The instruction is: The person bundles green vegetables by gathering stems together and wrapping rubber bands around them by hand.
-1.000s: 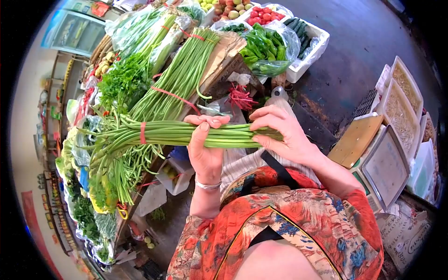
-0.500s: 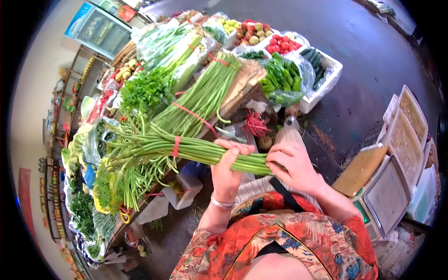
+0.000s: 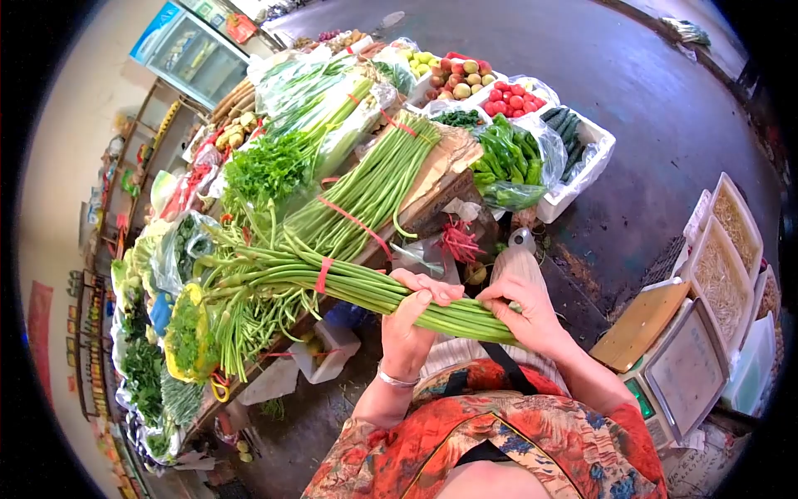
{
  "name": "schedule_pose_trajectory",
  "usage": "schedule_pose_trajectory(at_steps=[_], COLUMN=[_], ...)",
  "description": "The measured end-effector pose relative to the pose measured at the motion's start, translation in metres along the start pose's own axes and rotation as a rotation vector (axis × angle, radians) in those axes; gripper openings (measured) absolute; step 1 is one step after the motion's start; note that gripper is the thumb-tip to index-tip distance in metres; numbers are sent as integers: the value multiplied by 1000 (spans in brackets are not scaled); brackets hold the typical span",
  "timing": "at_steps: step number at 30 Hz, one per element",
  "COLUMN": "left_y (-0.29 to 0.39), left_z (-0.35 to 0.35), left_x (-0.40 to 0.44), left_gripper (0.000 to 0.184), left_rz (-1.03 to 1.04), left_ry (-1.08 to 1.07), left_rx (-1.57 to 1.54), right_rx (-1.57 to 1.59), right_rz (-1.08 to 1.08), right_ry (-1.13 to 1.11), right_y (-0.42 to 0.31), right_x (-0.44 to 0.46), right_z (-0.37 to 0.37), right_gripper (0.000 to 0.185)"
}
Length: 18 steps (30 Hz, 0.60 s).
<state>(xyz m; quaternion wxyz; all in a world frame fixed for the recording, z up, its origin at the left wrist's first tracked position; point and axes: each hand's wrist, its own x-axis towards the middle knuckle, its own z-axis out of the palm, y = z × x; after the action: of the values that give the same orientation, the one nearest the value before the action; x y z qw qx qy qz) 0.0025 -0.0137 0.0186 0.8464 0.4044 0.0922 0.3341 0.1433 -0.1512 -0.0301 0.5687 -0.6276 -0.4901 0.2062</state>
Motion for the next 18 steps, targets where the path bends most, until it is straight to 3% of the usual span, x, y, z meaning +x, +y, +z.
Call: schedule_pose_trajectory(at_steps=[4, 7, 11, 14, 18], left_y=[1, 2, 8, 10, 6], left_z=[-6, -1, -1, 3, 3], left_x=[1, 4, 7, 7, 9], left_gripper=[12, 13, 19, 18, 18], left_rz=[-5, 59, 82, 58, 42], left_ry=[41, 84, -47, 2, 87], left_rx=[92, 177, 152, 149, 117], right_rx=[134, -151, -15, -43, -98], right_rz=[120, -120, 19, 9, -77], right_ry=[-103, -27, -44, -102, -11], right_y=[-6, -9, -5, -8, -27], right_x=[-4, -2, -3, -4, 0], right_z=[-5, -8, -4, -6, 0], right_gripper=[12, 12, 9, 13, 49])
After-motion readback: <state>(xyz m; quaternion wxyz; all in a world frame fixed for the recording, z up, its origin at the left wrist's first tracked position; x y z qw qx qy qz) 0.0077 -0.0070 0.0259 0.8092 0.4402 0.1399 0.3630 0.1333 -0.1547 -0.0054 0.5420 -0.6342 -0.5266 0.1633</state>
